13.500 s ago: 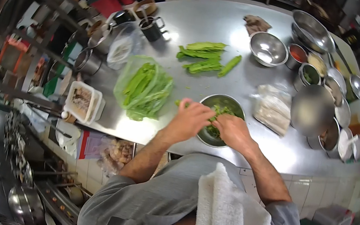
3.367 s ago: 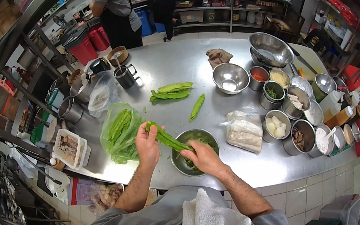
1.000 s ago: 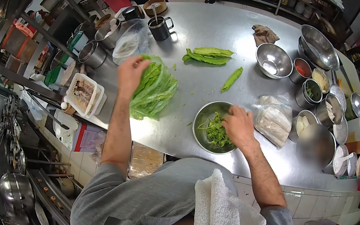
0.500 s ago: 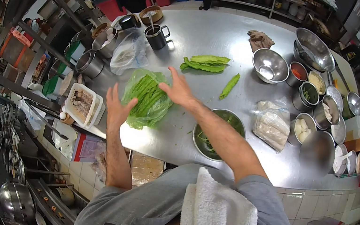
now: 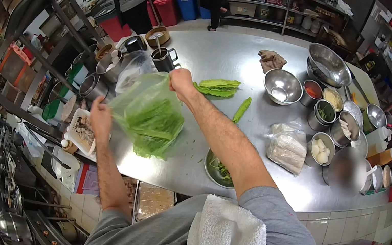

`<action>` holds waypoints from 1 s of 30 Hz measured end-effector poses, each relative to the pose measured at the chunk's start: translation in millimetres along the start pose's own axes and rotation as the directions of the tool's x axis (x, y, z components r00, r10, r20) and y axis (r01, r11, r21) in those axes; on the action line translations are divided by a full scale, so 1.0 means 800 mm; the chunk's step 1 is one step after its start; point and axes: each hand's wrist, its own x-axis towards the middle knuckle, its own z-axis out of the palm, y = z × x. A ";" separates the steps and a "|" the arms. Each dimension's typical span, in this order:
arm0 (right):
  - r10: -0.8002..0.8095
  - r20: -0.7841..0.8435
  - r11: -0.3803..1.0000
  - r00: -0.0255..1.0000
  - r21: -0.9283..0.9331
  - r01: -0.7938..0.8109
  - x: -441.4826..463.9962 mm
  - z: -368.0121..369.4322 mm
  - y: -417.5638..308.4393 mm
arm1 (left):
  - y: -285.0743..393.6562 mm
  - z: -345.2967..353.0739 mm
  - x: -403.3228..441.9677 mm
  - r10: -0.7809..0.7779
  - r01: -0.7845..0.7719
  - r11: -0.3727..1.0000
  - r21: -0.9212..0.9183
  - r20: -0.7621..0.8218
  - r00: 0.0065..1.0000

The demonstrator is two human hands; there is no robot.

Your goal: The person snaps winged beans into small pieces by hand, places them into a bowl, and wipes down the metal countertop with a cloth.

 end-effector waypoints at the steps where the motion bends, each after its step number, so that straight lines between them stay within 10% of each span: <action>1: 0.003 0.007 0.990 1.000 0.138 -0.004 0.004 0.004 -0.014 | 0.001 -0.009 0.013 0.000 -0.015 0.995 -0.096 -0.152 0.988; 7: -0.140 0.090 0.983 0.986 -0.104 0.149 -0.027 -0.001 -0.026 | -0.031 0.009 -0.012 0.039 -0.065 0.994 -0.083 -0.279 0.960; 9: -0.415 0.317 0.307 0.853 -0.834 0.459 -0.049 -0.016 -0.015 | -0.057 0.043 -0.030 0.108 -0.111 0.994 -0.012 -0.146 0.983; 10: -0.214 0.306 0.163 0.928 -0.925 0.343 -0.085 -0.009 -0.043 | -0.054 0.047 -0.043 0.107 -0.110 0.994 -0.010 -0.143 0.984; 15: -0.117 0.731 -0.266 0.672 -0.675 0.688 -0.242 0.045 -0.185 | -0.014 0.051 -0.075 -0.088 0.078 0.992 0.097 0.112 0.990; 19: -0.256 0.844 -0.477 0.472 -0.535 0.698 -0.332 0.091 -0.238 | -0.007 0.061 -0.081 0.136 -0.132 0.983 0.129 -0.021 0.990; 30: -0.235 0.910 -0.351 0.342 -0.407 0.843 -0.359 0.110 -0.232 | 0.080 0.104 -0.113 0.230 -0.213 0.967 0.137 -0.125 0.965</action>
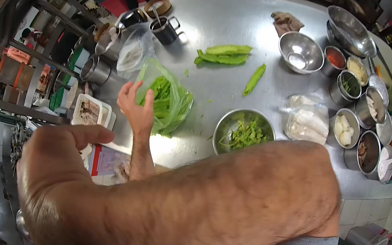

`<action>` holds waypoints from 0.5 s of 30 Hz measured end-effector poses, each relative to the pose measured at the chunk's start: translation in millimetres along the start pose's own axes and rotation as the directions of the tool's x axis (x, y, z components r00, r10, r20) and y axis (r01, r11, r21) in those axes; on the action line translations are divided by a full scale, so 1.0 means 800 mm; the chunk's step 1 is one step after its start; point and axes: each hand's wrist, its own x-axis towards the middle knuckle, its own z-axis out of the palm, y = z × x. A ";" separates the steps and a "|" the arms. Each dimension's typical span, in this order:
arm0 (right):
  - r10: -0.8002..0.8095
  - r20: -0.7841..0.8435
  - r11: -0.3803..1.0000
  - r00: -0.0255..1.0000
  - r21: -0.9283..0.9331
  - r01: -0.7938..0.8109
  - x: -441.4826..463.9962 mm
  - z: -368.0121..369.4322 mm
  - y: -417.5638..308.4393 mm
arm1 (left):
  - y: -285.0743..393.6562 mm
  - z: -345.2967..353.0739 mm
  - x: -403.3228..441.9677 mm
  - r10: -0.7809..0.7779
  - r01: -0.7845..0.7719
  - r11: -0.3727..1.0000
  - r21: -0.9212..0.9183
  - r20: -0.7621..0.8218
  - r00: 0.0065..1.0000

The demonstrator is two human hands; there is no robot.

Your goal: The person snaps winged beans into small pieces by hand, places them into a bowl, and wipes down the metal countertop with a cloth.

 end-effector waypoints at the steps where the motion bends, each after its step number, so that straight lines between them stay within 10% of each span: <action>1: -0.009 0.002 1.000 1.000 0.013 0.009 0.001 0.001 0.002 | 0.001 -0.003 0.002 0.016 -0.016 1.000 -0.007 -0.008 1.000; 15: -0.127 0.063 0.963 0.990 0.248 0.108 0.011 0.028 0.016 | 0.034 0.009 -0.004 0.276 -0.269 0.959 0.086 -0.098 0.956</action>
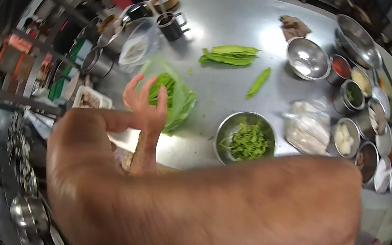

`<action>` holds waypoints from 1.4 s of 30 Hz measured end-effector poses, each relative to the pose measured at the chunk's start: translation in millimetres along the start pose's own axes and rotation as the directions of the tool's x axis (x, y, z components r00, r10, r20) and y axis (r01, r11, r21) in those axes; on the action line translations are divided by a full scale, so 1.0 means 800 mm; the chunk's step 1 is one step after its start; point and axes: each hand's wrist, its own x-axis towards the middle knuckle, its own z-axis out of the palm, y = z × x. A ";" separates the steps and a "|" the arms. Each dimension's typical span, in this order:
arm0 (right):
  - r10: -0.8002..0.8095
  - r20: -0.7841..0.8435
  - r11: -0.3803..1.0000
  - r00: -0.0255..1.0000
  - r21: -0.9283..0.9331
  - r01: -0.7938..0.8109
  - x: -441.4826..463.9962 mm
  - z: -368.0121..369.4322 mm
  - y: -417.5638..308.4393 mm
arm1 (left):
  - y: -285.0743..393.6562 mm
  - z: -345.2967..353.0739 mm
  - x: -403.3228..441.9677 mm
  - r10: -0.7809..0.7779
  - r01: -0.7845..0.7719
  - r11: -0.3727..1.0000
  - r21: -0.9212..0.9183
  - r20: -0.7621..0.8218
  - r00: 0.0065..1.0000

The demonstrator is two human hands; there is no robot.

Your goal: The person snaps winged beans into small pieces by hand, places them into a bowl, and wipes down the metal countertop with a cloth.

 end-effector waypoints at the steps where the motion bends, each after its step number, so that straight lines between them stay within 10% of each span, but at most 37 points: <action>1: 0.015 0.026 0.998 1.000 0.060 -0.017 -0.004 0.009 0.016 | 0.008 -0.004 0.000 0.069 -0.069 0.998 0.002 -0.039 0.997; 5: 0.497 0.317 0.830 0.808 0.100 -0.549 -0.075 0.082 0.147 | 0.055 -0.010 -0.017 0.084 -0.071 0.985 -0.159 0.072 0.994; 6: 0.591 0.178 0.804 0.786 -0.050 -0.593 -0.126 0.126 0.191 | 0.054 -0.001 -0.026 0.126 -0.108 0.967 -0.229 0.065 0.990; 7: 0.751 0.342 0.648 0.566 -0.211 -0.732 -0.153 0.131 0.215 | 0.054 0.003 -0.035 0.168 -0.143 0.944 -0.299 0.059 0.984; 14: 0.883 0.347 0.399 0.315 -0.205 -0.893 -0.350 0.237 0.268 | 0.063 0.012 -0.087 0.207 -0.070 0.871 -0.486 0.234 0.950; 27: 0.895 0.342 0.359 0.285 -0.174 -0.917 -0.358 0.248 0.285 | 0.075 0.027 -0.083 0.310 -0.005 0.801 -0.599 0.407 0.859; 29: 0.908 0.035 0.414 0.418 0.074 -0.907 -0.364 0.248 0.300 | 0.070 0.026 -0.079 0.294 0.027 0.792 -0.610 0.421 0.858; 32: 0.943 -0.190 0.332 0.273 0.591 -0.735 -0.307 0.174 0.273 | 0.073 0.026 -0.042 0.201 0.123 0.757 -0.642 0.407 0.891; 42: 0.935 0.077 0.013 0.347 0.968 -0.250 -0.258 0.154 0.146 | 0.116 0.016 0.022 0.282 0.137 0.653 -0.745 0.406 0.869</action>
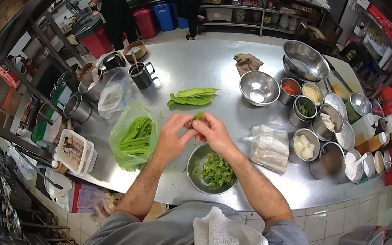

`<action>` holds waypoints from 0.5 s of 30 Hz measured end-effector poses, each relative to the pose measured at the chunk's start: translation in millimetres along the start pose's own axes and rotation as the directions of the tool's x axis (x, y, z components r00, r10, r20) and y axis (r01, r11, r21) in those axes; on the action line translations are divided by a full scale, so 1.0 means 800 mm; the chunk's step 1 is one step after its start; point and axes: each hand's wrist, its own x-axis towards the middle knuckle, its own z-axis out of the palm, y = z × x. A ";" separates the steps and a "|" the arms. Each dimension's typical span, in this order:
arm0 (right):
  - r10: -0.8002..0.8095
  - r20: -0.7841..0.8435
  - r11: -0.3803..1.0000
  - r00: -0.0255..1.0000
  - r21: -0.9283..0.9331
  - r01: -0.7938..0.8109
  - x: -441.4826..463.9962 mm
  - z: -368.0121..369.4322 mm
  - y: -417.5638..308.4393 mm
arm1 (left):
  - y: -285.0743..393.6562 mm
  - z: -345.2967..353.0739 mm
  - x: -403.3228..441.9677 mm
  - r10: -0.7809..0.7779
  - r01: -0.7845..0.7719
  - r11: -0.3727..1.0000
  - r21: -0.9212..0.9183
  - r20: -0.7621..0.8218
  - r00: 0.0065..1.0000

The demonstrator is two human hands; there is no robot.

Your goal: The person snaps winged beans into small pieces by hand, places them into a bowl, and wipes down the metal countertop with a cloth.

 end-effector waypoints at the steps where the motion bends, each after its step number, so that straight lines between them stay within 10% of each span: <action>1: 0.045 0.026 0.999 0.999 -0.008 -0.045 -0.008 -0.003 0.007 | -0.007 0.001 -0.006 -0.045 0.045 0.999 -0.001 0.070 0.997; 4: 0.052 -0.034 0.975 0.998 -0.214 -0.058 -0.027 -0.023 0.001 | -0.017 0.003 -0.032 -0.042 0.045 0.999 -0.013 0.183 0.982; 6: -0.139 0.382 0.582 0.914 -0.715 0.387 -0.034 -0.033 -0.006 | -0.013 -0.001 -0.042 -0.041 0.037 0.999 0.022 0.230 0.972; 15: 0.034 0.347 0.439 0.937 -0.848 0.298 -0.054 -0.013 -0.005 | -0.012 0.006 -0.061 -0.028 -0.014 0.989 0.145 0.284 0.958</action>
